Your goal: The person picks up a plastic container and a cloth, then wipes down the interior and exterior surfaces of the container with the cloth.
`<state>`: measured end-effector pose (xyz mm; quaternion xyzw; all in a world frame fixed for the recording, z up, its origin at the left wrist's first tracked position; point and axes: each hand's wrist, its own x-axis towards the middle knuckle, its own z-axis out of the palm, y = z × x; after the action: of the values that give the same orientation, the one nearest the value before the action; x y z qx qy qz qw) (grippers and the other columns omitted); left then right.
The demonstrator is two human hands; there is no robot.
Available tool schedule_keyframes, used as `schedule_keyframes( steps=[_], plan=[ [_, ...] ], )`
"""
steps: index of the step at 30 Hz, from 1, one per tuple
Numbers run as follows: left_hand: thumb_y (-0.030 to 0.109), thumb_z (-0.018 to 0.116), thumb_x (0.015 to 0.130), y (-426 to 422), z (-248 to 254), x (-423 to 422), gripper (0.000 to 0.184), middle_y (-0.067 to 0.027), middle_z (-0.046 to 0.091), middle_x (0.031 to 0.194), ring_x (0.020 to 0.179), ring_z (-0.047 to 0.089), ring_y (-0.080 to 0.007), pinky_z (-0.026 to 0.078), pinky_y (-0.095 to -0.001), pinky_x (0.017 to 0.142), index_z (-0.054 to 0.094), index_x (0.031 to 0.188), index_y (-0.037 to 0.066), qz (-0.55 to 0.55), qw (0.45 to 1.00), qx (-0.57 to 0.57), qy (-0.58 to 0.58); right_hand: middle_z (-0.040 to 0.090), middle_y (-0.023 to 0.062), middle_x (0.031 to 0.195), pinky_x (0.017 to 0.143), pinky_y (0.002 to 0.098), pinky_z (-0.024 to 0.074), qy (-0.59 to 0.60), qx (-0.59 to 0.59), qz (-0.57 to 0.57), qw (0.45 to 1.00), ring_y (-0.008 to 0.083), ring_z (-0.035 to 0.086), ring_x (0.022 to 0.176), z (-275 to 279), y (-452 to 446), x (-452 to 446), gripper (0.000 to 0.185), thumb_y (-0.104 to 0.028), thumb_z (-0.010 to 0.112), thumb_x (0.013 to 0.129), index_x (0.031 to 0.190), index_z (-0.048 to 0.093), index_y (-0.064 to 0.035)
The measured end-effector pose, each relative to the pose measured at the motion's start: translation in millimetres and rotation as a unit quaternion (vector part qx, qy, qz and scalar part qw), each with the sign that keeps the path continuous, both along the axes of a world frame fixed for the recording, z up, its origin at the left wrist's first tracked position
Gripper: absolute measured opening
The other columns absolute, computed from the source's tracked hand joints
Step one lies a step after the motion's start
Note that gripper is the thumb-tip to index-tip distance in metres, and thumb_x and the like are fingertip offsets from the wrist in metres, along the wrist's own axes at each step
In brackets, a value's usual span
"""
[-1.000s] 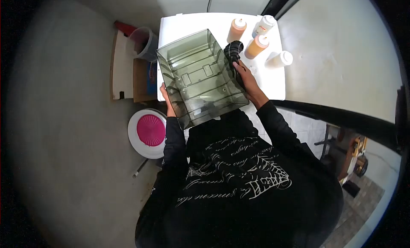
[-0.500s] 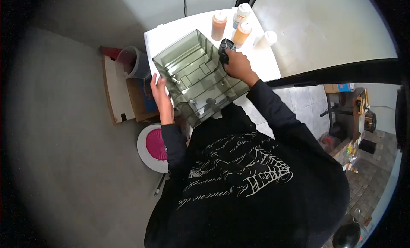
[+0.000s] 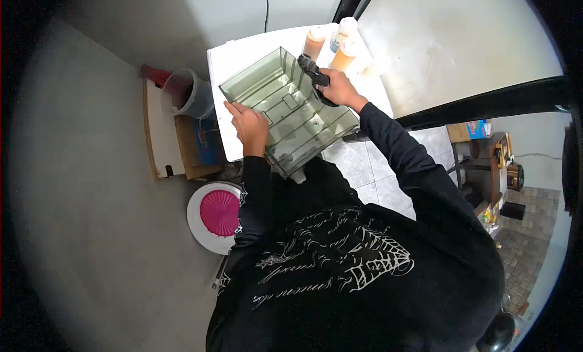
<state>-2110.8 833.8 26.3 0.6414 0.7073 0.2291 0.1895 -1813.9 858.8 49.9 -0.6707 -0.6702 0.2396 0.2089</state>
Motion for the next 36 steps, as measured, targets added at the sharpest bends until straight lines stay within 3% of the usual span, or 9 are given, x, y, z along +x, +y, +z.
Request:
schedule_keyframes(
  steps=[4,11,17,22,26,32,33,34,36],
  plan=[
    [0.013,0.058,0.097,0.6,-0.6,0.5,0.071,-0.0402,0.019,0.167,0.127,0.057,-0.0562,0.052,-0.0554,0.105,0.034,0.153,-0.022,0.02,1.0,0.011,-0.009,0.074,0.0156,0.105,0.091,0.0358,0.0544,0.062,-0.006,0.063,0.996,0.0216,0.071,0.096,26.4,-20.4,10.2,0.052,-0.023,0.082,0.09,0.133,0.065,0.0],
    [0.01,0.056,0.092,8.1,-18.6,1.5,0.073,-0.0451,0.018,0.165,0.126,0.057,-0.058,0.05,-0.0534,0.106,0.031,0.152,-0.024,0.02,0.996,0.051,-0.073,0.075,0.0056,0.107,0.092,0.0302,0.0536,0.196,-0.171,-0.078,0.963,0.0126,0.066,0.099,62.9,-115.0,32.7,0.049,-0.031,0.078,0.097,0.132,0.067,0.0002],
    [0.012,0.059,0.092,4.6,-1.8,0.9,0.08,-0.0434,0.015,0.166,0.149,0.031,-0.0579,0.032,-0.0529,0.123,0.025,0.153,-0.027,0.024,0.987,0.016,-0.161,0.076,0.0067,0.108,0.089,0.0297,0.0551,0.312,-0.177,-0.256,0.898,0.0135,0.069,0.098,34.6,-221.1,10.3,0.05,-0.038,0.079,0.098,0.13,0.069,-0.001],
    [0.011,0.062,0.095,-5.4,8.9,-0.4,0.074,-0.0395,0.016,0.168,0.156,0.026,-0.0519,0.03,-0.0527,0.123,0.037,0.164,0.005,0.029,0.954,0.143,-0.262,0.074,0.0093,0.115,0.089,0.0321,0.0553,0.389,-0.238,-0.285,0.843,0.0172,0.069,0.1,-33.8,-289.2,-24.0,0.062,-0.045,0.078,0.098,0.135,0.065,0.0034],
    [0.008,0.062,0.096,-50.9,21.5,-15.0,0.073,-0.0266,0.03,0.165,0.147,0.04,-0.043,0.039,-0.0509,0.117,0.036,0.164,0.004,-0.004,0.944,0.241,-0.224,0.072,0.0121,0.121,0.096,0.0323,0.0525,0.396,-0.246,-0.245,0.85,0.0182,0.065,0.111,-4.9,-303.9,-62.6,0.07,-0.042,0.075,0.101,0.149,0.052,0.0031],
    [0.006,0.059,0.104,-197.8,0.1,-13.7,0.018,-0.0072,0.058,0.111,0.099,0.056,-0.0158,0.048,-0.0307,0.087,0.052,0.121,0.001,-0.117,0.923,0.071,-0.361,0.06,0.0174,0.144,0.111,0.0361,0.0468,0.404,-0.185,-0.121,0.888,0.023,0.06,0.129,-9.4,-319.8,-41.8,0.077,-0.041,0.075,0.1,0.159,0.041,-0.0029],
    [0.018,0.062,0.108,-213.2,-11.1,-18.0,0.022,-0.0062,0.057,0.109,0.095,0.058,-0.0163,0.05,-0.0317,0.087,0.053,0.121,0.003,-0.177,0.944,-0.011,-0.278,0.06,0.0174,0.144,0.111,0.0361,0.0468,0.406,-0.181,-0.117,0.888,0.023,0.06,0.129,-3.1,-318.7,-37.7,0.077,-0.041,0.075,0.1,0.159,0.041,-0.0029],
    [0.042,0.06,0.11,-234.7,12.3,0.5,0.044,-0.0088,0.061,0.118,0.097,0.064,-0.021,0.053,-0.0363,0.093,0.053,0.13,0.004,-0.091,0.846,-0.313,-0.422,0.06,0.0178,0.144,0.111,0.0363,0.0468,0.413,-0.176,-0.089,0.889,0.0237,0.06,0.129,0.9,-321.5,-31.4,0.078,-0.041,0.075,0.1,0.159,0.041,-0.0028],
    [0.068,0.046,0.107,-262.9,-21.3,17.1,0.079,-0.0152,0.066,0.135,0.112,0.069,-0.028,0.058,-0.0411,0.096,0.044,0.152,0.004,-0.069,0.652,-0.516,-0.551,0.062,0.0201,0.141,0.11,0.0378,0.0472,0.369,-0.113,-0.009,0.922,0.026,0.061,0.129,1.2,-330.4,-19.2,0.083,-0.043,0.077,0.098,0.16,0.04,-0.0023]
  ],
)
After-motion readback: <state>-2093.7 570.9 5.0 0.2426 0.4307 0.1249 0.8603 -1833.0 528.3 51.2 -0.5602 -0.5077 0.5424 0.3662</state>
